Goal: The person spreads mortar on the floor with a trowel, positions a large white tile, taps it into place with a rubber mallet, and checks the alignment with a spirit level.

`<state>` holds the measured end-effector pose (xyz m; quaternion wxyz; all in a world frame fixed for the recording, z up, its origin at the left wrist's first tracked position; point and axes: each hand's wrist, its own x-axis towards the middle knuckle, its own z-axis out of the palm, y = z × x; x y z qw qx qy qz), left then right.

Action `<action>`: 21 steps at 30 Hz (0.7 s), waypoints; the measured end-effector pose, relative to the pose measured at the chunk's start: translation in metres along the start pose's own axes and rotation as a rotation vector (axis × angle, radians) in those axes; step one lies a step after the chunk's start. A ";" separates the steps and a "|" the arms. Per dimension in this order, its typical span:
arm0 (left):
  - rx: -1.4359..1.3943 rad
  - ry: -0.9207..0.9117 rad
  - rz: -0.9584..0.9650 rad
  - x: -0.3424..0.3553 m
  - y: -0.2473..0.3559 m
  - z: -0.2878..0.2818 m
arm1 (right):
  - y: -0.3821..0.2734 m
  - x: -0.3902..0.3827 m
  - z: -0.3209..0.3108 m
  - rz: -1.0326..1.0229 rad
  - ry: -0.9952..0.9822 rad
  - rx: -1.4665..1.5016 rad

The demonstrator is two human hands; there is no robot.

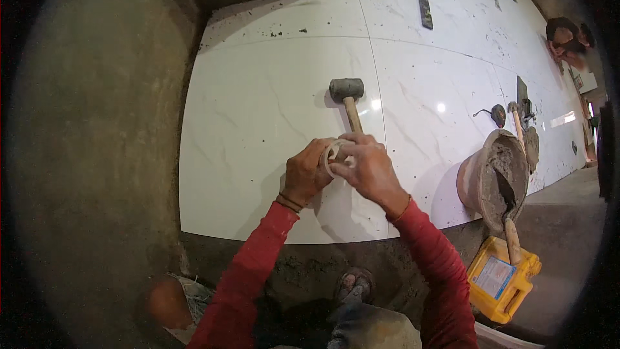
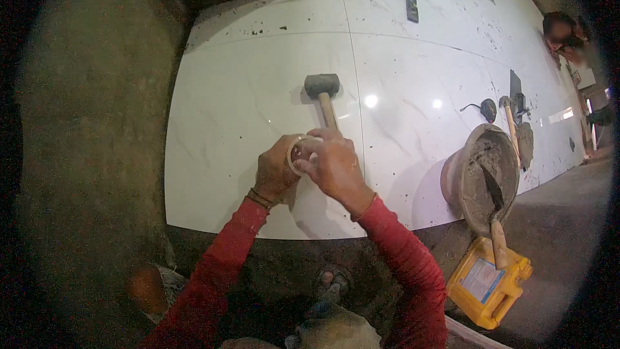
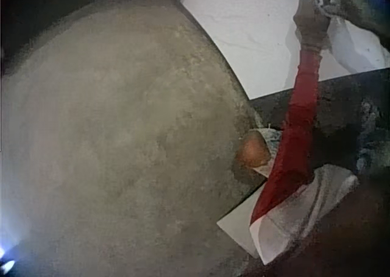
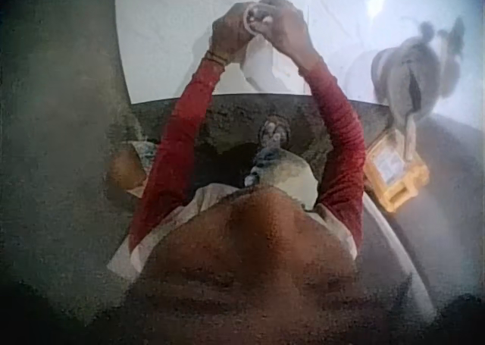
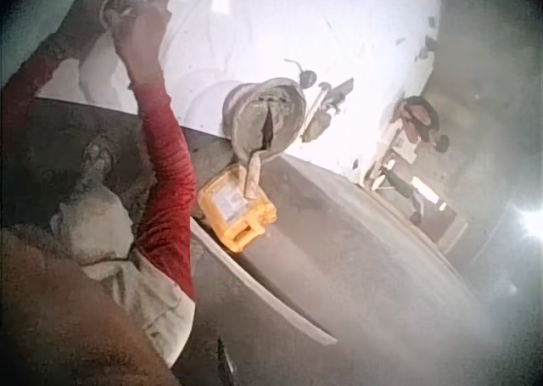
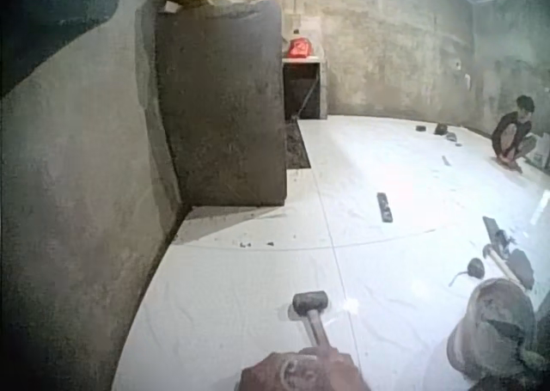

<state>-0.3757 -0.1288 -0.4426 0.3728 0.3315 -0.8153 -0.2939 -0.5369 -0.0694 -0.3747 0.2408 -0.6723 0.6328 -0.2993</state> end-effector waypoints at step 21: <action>0.143 0.138 0.071 0.034 -0.043 0.015 | 0.037 0.027 0.013 0.059 0.243 0.148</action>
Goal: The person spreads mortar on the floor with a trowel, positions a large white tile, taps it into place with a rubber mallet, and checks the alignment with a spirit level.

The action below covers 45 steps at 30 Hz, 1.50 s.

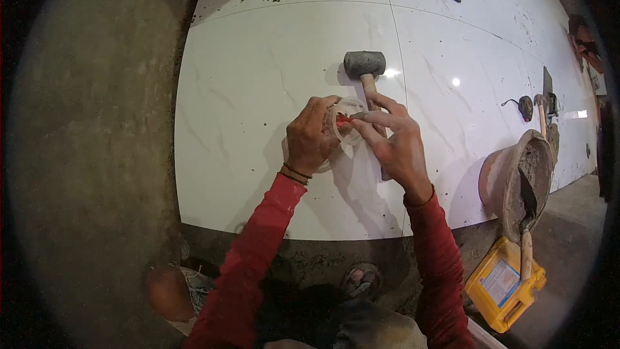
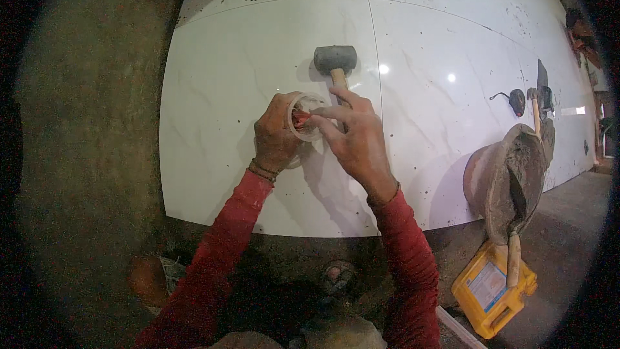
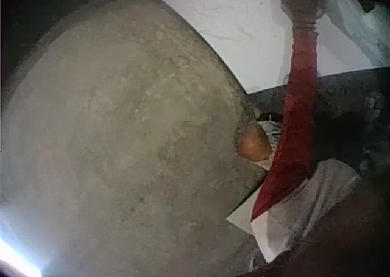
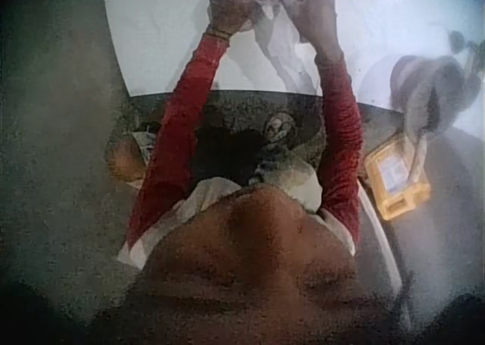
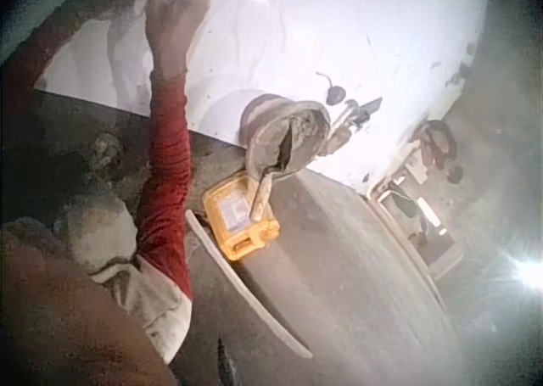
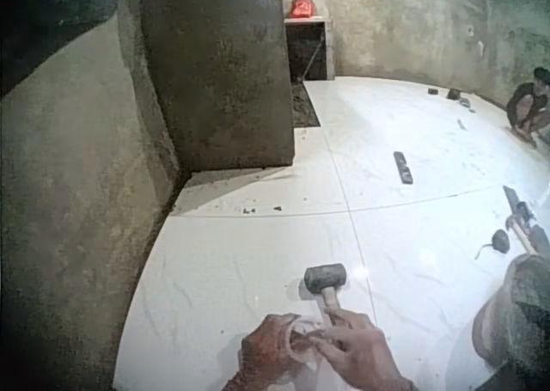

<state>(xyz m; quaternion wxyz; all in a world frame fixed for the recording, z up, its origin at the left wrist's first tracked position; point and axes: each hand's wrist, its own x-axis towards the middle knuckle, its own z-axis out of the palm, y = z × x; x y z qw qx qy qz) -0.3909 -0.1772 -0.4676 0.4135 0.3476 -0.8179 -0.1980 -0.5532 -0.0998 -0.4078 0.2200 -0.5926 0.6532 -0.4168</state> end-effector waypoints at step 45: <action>0.035 0.000 -0.376 -0.005 -0.048 0.002 | 0.172 0.261 -0.005 0.342 0.393 -0.425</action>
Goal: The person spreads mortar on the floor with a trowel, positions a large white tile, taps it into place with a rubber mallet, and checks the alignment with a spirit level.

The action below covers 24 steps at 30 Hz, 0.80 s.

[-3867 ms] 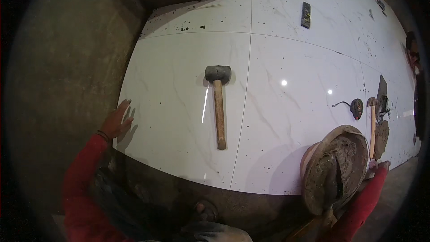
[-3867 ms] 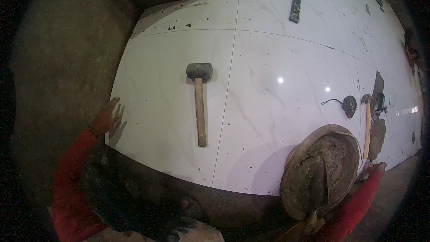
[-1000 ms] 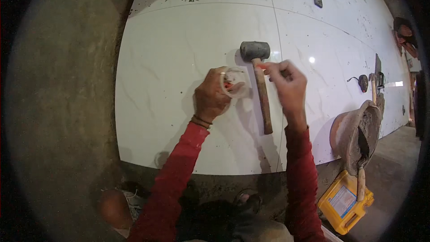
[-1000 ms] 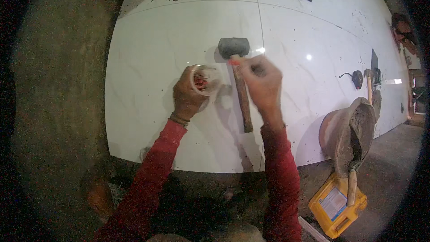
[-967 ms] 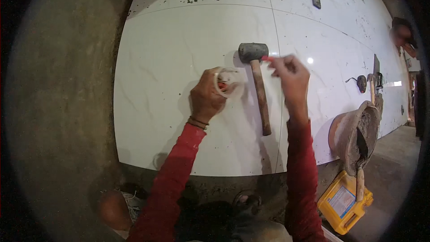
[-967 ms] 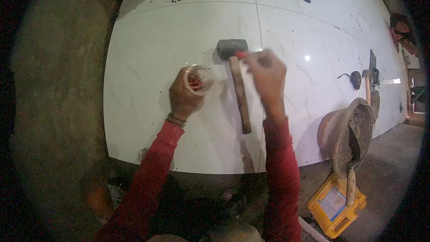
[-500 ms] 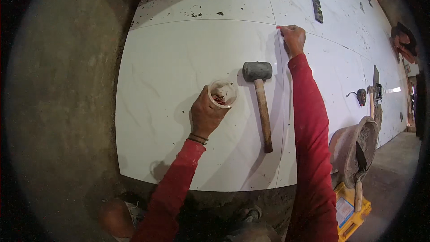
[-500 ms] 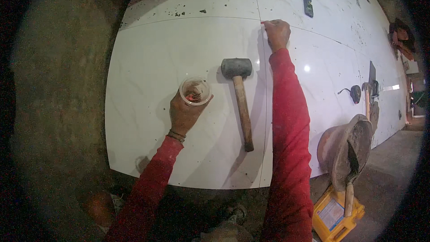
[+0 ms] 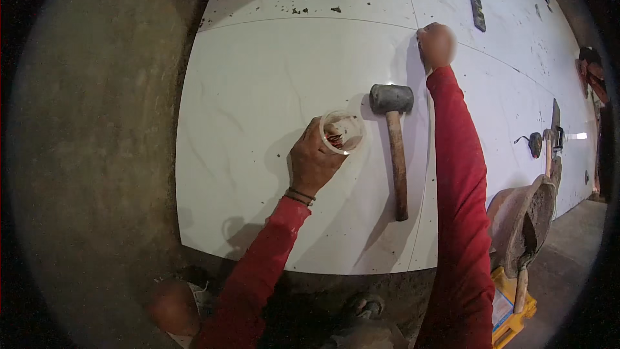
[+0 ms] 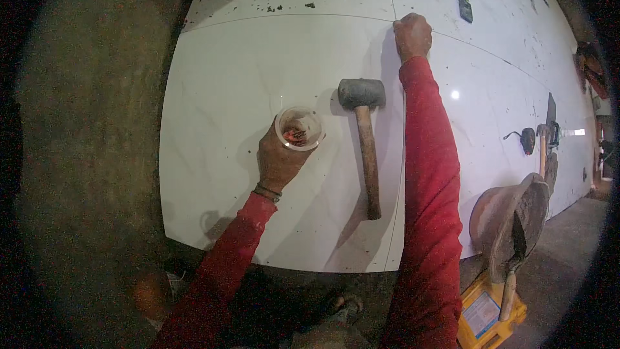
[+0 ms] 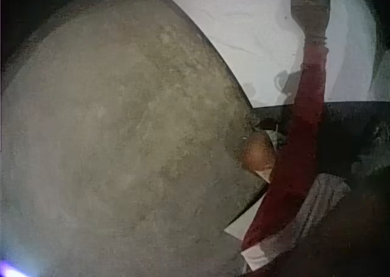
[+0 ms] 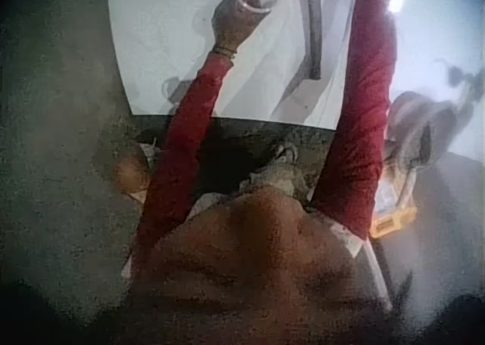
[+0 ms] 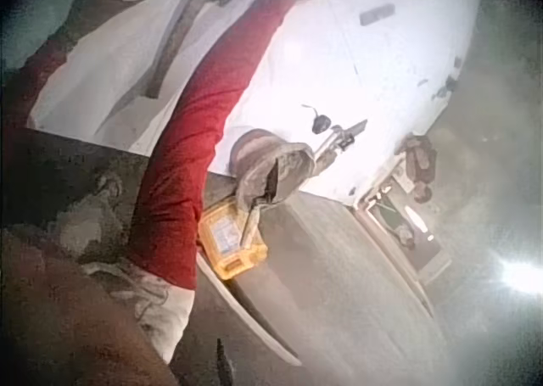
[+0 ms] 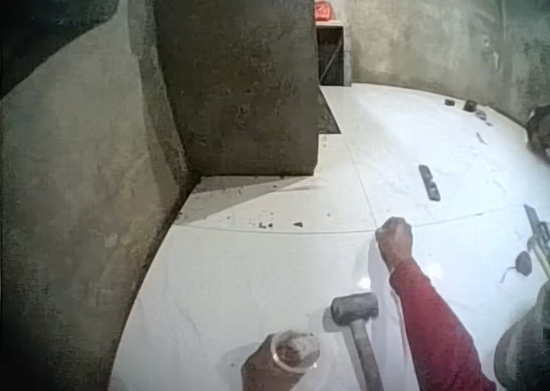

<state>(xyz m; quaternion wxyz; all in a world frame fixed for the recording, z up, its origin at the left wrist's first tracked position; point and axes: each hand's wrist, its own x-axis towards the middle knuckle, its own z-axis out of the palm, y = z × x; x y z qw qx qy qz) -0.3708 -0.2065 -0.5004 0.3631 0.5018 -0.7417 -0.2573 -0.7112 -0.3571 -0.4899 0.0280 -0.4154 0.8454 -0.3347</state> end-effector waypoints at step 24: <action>-0.165 -0.123 0.223 -0.063 0.025 -0.015 | -0.066 -0.309 -0.136 -0.753 -0.341 -0.027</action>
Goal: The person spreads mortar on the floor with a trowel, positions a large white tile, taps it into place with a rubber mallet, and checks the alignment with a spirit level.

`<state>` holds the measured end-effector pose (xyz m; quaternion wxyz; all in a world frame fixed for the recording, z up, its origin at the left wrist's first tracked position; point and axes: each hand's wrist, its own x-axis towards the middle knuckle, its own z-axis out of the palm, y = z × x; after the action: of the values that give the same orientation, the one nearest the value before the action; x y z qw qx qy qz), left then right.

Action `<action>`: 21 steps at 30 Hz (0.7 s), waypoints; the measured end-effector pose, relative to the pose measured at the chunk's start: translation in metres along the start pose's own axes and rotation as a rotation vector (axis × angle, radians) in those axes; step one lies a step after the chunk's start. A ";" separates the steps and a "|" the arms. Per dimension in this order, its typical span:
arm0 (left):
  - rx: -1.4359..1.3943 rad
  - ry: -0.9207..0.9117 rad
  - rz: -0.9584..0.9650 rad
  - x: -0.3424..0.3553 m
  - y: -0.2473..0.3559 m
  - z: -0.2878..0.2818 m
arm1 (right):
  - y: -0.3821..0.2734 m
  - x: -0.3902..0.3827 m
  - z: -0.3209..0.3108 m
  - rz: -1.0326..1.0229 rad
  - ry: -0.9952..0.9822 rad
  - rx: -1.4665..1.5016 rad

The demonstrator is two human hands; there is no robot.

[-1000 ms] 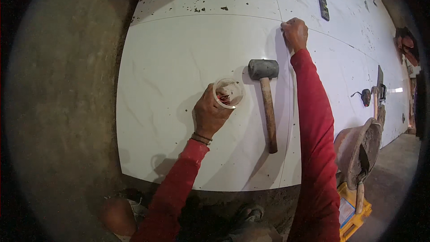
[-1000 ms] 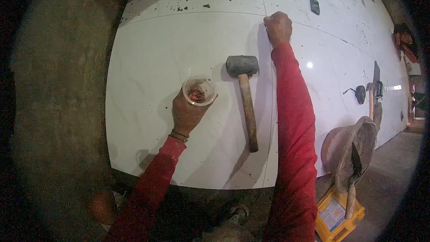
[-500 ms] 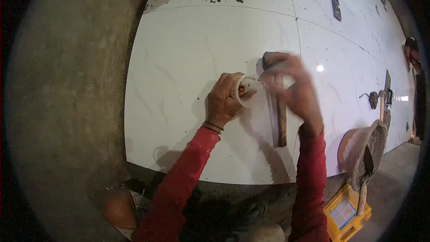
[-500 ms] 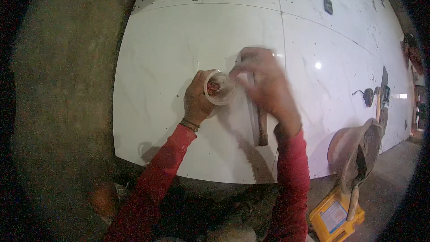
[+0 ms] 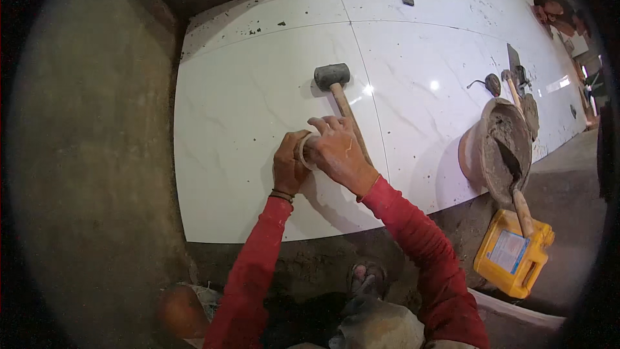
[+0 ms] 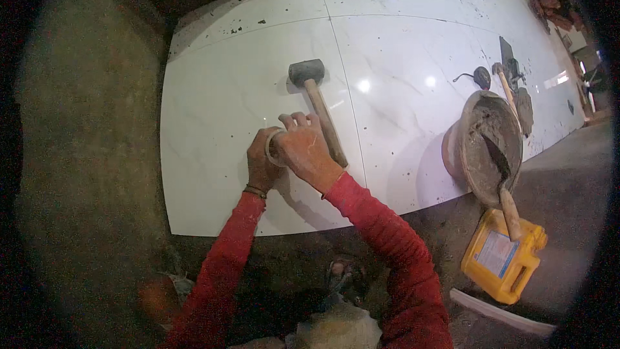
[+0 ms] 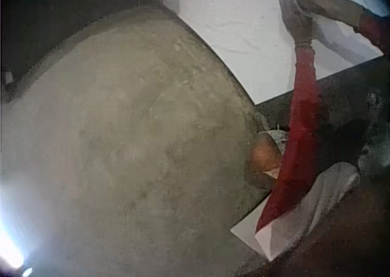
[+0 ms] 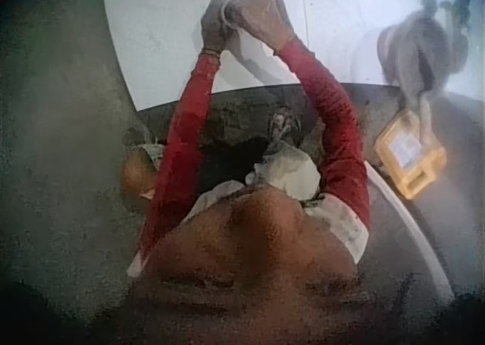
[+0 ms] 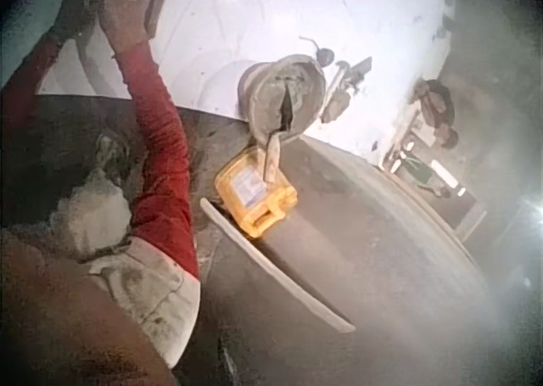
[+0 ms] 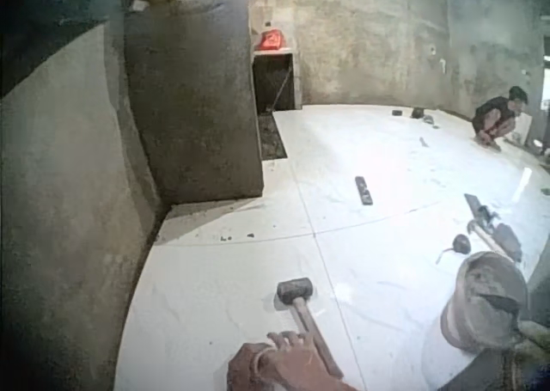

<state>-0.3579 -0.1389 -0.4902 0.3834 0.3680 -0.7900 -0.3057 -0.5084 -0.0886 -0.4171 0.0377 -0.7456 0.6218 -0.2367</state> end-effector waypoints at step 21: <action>0.034 -0.014 -0.068 -0.052 0.023 -0.008 | -0.028 -0.061 -0.022 0.421 0.072 0.650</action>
<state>-0.3368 -0.0853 -0.4884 0.3609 0.3988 -0.7849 -0.3076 -0.4986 -0.0196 -0.4060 0.2980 -0.5419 0.6548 -0.4345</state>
